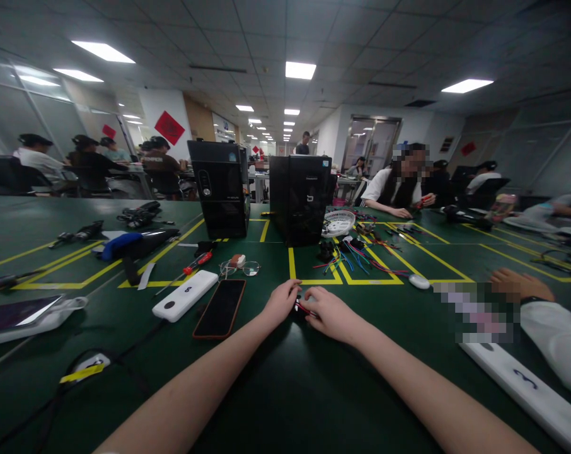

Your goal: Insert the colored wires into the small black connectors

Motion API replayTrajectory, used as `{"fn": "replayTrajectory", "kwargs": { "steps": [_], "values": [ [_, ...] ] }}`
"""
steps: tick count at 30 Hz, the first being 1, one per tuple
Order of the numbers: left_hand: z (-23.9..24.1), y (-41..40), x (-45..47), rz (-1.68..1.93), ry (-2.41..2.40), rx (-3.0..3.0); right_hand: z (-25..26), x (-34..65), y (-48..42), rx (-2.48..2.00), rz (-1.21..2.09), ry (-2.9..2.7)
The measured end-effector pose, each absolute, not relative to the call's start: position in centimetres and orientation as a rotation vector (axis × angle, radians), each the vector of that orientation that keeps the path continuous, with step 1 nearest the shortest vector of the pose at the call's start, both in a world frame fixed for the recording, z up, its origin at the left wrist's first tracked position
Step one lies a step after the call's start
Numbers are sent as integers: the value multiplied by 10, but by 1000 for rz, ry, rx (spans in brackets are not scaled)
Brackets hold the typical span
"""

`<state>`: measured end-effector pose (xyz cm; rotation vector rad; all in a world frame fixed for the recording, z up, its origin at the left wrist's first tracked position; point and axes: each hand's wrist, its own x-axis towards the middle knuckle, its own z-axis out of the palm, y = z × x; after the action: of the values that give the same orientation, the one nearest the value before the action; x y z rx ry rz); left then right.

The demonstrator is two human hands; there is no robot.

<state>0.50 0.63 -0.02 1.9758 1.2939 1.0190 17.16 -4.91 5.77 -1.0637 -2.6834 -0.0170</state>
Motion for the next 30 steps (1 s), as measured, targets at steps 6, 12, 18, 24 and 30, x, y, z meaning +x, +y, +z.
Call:
{"fn": "replayTrajectory", "kwargs": {
  "steps": [6,12,18,24,30],
  "values": [
    [1,6,3,1023,1275,2005,51,172,-43,-1001,-67,-2660],
    [-6,11,0,1100,1285,1947,44,173,-39,-983,-127,-2622],
    [-5,8,0,1160,1306,1890,43,169,-47,-1032,-89,-2500],
    [-4,7,1,1084,1305,2007,41,165,-46,-1058,-83,-2477],
    [-5,7,1,1090,1298,1996,39,167,-42,-1129,-134,-2485]
  ]
}}
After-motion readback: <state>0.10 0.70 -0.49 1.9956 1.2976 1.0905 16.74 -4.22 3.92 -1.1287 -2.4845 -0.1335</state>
